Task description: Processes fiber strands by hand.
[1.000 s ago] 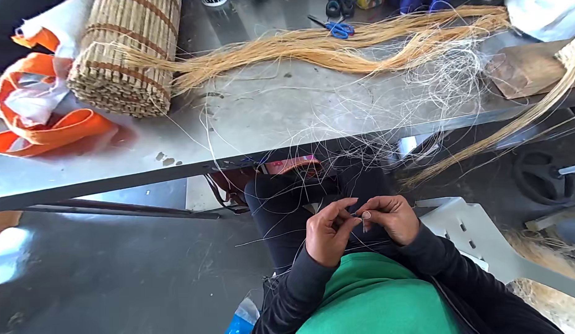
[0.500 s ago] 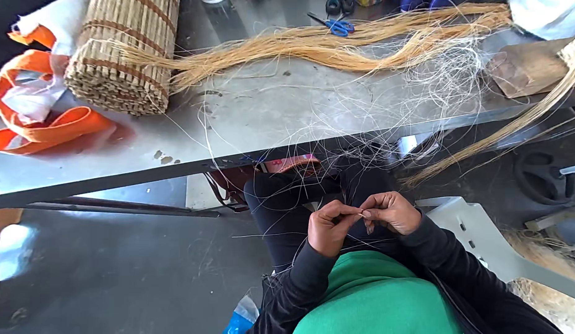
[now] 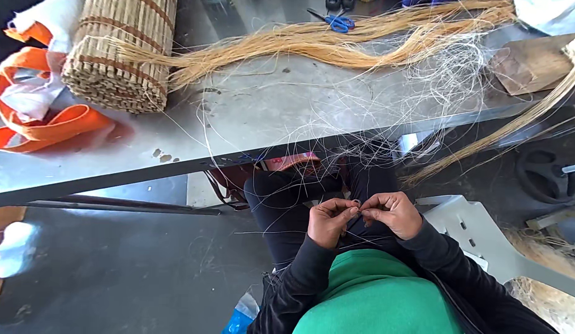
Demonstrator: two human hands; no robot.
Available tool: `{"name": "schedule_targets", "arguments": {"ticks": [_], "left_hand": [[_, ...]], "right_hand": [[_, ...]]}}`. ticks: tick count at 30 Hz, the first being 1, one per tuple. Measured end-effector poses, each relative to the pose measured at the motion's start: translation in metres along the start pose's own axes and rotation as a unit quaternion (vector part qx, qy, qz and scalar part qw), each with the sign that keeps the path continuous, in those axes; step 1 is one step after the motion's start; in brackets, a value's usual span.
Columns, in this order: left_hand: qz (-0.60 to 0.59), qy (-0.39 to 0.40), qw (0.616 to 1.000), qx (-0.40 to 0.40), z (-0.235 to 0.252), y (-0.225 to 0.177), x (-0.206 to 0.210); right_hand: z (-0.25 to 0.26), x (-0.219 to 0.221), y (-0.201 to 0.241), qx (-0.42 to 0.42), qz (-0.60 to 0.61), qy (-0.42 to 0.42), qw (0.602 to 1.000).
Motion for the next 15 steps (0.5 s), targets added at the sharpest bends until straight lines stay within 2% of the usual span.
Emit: {"name": "schedule_targets", "arguments": {"ticks": [4,11,15], "left_hand": [[0.01,0.006,1.0,-0.001,-0.001,0.0021,0.0023],[0.09,0.018,0.99,0.107,-0.0042,-0.0055,0.0059],[0.115,0.02,0.983,0.139,-0.0042,-0.0053,0.0052]], "right_hand": [[-0.0002,0.0004,-0.0022,0.006,0.005,0.01,1.0],[-0.0002,-0.0017,-0.0042,0.028,0.026,0.016,0.999],[-0.0004,-0.0031,-0.005,0.038,0.029,0.018,0.999]]}}
Point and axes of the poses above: each hand's wrist, its own z-axis towards the middle knuckle, its own x-axis out of the palm, y = z × x, the point moved 9 cm from there along z, towards the middle knuckle, and after that the axes turned 3 degrees about -y, right-handed, at the moved point
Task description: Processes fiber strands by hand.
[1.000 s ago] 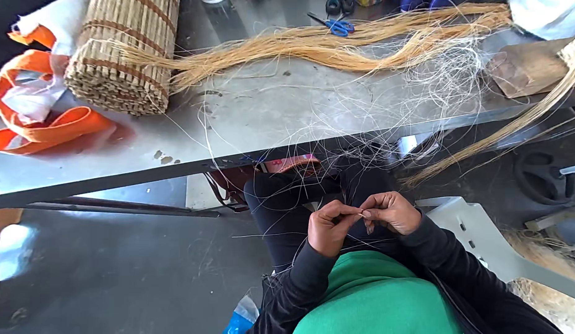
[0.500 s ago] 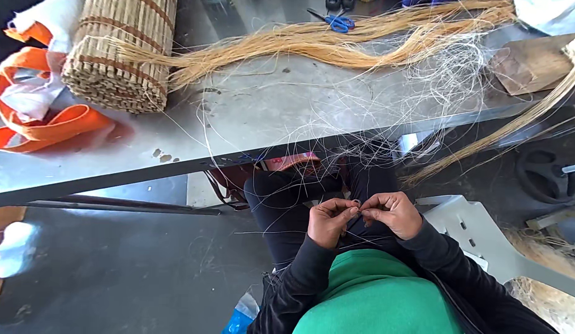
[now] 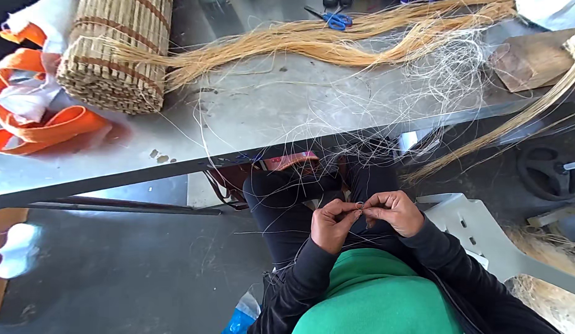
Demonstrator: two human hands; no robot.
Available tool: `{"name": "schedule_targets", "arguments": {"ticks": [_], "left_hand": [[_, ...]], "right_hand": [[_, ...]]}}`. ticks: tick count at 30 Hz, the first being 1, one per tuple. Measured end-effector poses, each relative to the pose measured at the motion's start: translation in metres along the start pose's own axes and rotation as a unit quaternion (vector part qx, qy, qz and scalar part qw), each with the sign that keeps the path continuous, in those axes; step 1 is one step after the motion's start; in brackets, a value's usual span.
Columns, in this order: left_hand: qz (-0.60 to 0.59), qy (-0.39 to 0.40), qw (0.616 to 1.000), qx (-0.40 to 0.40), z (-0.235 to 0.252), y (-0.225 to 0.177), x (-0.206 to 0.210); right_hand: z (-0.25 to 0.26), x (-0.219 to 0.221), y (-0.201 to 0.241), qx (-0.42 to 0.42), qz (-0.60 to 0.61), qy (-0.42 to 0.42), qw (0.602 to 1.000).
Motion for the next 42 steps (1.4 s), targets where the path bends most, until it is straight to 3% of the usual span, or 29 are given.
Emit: {"name": "schedule_targets", "arguments": {"ticks": [13,26,35,42], "left_hand": [[-0.094,-0.002,0.992,-0.079,-0.001,0.007,0.005],[0.036,-0.024,0.997,0.063,-0.004,-0.004,0.004],[0.042,-0.027,0.993,0.104,-0.003,-0.004,0.009],[0.108,-0.036,0.991,0.071,-0.001,0.004,0.009]], "right_hand": [[0.0,-0.001,0.0,-0.008,0.005,-0.005,1.0],[0.0,-0.001,-0.002,0.027,0.008,-0.003,1.0],[0.002,-0.001,-0.012,0.08,0.034,0.022,0.996],[0.005,-0.006,-0.008,0.046,-0.025,0.02,0.998]]}}
Point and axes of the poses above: each hand's wrist, its own z-axis towards the middle knuckle, its own x-axis out of the palm, y = z × x, the point moved 9 cm from there along z, towards the middle knuckle, and after that the axes turned 3 degrees about -y, right-handed, at the moved point
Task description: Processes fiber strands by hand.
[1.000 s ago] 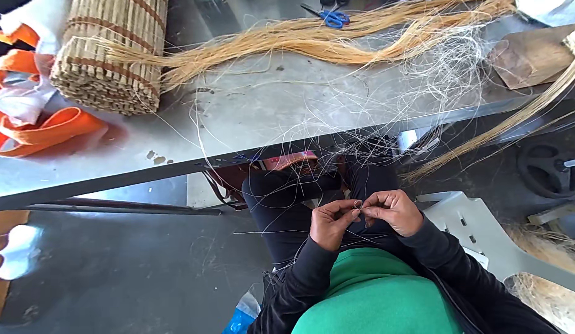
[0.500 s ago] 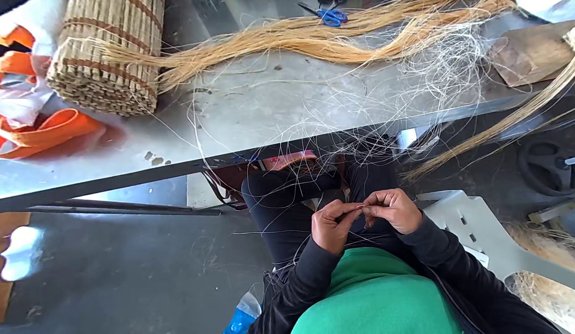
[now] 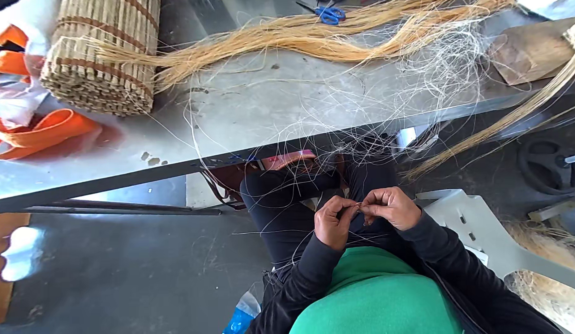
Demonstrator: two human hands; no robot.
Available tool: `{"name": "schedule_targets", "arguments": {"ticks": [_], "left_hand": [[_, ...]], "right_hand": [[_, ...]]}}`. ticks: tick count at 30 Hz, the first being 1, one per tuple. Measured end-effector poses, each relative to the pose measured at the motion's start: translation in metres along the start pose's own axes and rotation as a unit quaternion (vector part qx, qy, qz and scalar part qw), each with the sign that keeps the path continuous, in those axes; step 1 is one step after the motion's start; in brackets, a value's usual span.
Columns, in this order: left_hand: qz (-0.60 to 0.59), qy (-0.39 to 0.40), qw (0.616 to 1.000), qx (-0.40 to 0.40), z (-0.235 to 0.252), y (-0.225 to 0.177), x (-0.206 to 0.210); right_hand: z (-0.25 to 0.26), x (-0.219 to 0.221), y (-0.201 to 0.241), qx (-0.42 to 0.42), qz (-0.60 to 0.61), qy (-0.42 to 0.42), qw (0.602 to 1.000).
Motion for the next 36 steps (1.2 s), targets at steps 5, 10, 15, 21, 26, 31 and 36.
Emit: {"name": "schedule_targets", "arguments": {"ticks": [5,10,15,21,26,31,36], "left_hand": [[0.004,0.015,0.999,-0.037,0.002,0.005,0.003],[-0.116,-0.009,0.983,-0.14,0.004,0.013,-0.003],[-0.137,-0.032,0.982,-0.122,0.003,0.011,-0.015],[-0.156,-0.047,0.983,-0.087,0.002,0.003,-0.028],[-0.201,-0.045,0.97,-0.13,0.001,0.009,-0.031],[-0.276,-0.026,0.943,-0.182,-0.002,0.018,-0.035],[-0.27,-0.015,0.947,-0.173,-0.001,0.022,-0.043]], "right_hand": [[0.0,-0.003,-0.001,-0.014,-0.04,0.002,0.999],[0.001,-0.008,-0.001,-0.026,-0.045,-0.006,0.999],[0.005,0.008,-0.002,-0.036,-0.034,0.01,0.999],[0.013,0.042,-0.009,-0.062,0.006,0.071,0.996],[0.018,0.069,-0.011,-0.08,0.041,0.129,0.988],[0.028,0.068,-0.027,-0.035,0.132,0.163,0.977],[0.031,0.051,-0.019,-0.006,0.125,0.138,0.982]]}}
Point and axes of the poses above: each hand's wrist, its own z-axis towards the middle knuckle, its own x-axis out of the palm, y = z × x, the point moved 9 cm from there along z, towards the middle knuckle, and after that the axes turned 3 degrees about -y, right-handed, at the moved point
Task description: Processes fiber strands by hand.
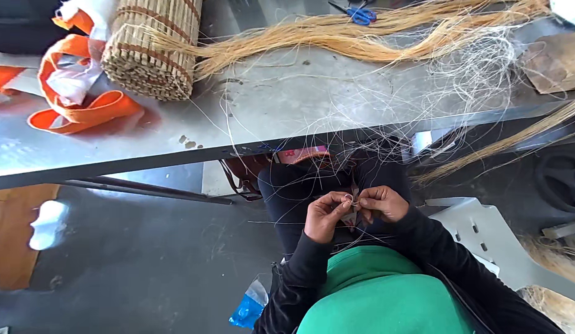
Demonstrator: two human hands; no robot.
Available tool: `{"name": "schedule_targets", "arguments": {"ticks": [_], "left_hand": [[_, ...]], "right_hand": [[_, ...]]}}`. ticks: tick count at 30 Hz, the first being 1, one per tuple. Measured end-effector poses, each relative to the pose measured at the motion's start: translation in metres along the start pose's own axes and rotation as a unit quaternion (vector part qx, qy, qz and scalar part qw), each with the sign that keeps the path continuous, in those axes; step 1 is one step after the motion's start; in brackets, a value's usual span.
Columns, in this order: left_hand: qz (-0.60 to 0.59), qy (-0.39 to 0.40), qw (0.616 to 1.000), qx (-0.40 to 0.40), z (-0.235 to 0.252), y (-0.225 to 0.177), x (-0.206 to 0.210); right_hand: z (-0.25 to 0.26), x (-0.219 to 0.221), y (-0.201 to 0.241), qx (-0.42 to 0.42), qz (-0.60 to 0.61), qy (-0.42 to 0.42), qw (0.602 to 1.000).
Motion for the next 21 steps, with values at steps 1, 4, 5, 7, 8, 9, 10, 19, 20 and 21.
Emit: {"name": "schedule_targets", "arguments": {"ticks": [1,4,5,7,8,9,10,19,20,21], "left_hand": [[0.025,-0.005,1.0,0.011,-0.001,-0.002,-0.002],[0.095,0.022,0.995,0.018,-0.002,-0.006,-0.001],[0.109,0.034,0.993,0.009,-0.003,-0.006,0.0],[0.122,0.051,0.991,-0.014,-0.003,-0.003,0.002],[0.118,0.057,0.991,-0.024,-0.003,-0.002,0.003],[0.116,0.057,0.991,-0.035,-0.003,-0.001,0.004],[0.116,0.054,0.991,-0.042,-0.004,-0.001,0.005],[0.144,0.012,0.989,0.023,-0.004,-0.007,0.012],[0.144,0.006,0.989,0.023,-0.003,-0.007,0.012],[0.146,0.002,0.989,0.027,-0.003,-0.007,0.013]], "right_hand": [[-0.002,-0.003,0.006,-0.01,-0.041,-0.018,0.999],[-0.007,-0.007,0.02,-0.051,-0.162,-0.069,0.983],[-0.009,-0.007,0.024,-0.069,-0.186,-0.078,0.977],[-0.015,-0.004,0.03,-0.108,-0.229,-0.091,0.963],[-0.018,-0.002,0.033,-0.124,-0.247,-0.094,0.956],[-0.021,0.001,0.035,-0.138,-0.261,-0.097,0.95],[-0.024,0.004,0.037,-0.152,-0.277,-0.1,0.944],[-0.039,0.02,0.044,-0.274,-0.41,-0.113,0.862],[-0.039,0.02,0.044,-0.279,-0.415,-0.116,0.858],[-0.04,0.02,0.043,-0.282,-0.42,-0.119,0.854]]}}
Point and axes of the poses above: each hand's wrist, its own z-axis towards the middle knuckle, its own x-axis out of the palm, y = z × x, the point moved 9 cm from there along z, towards the middle knuckle, and after that the axes turned 3 degrees about -y, right-handed, at the moved point
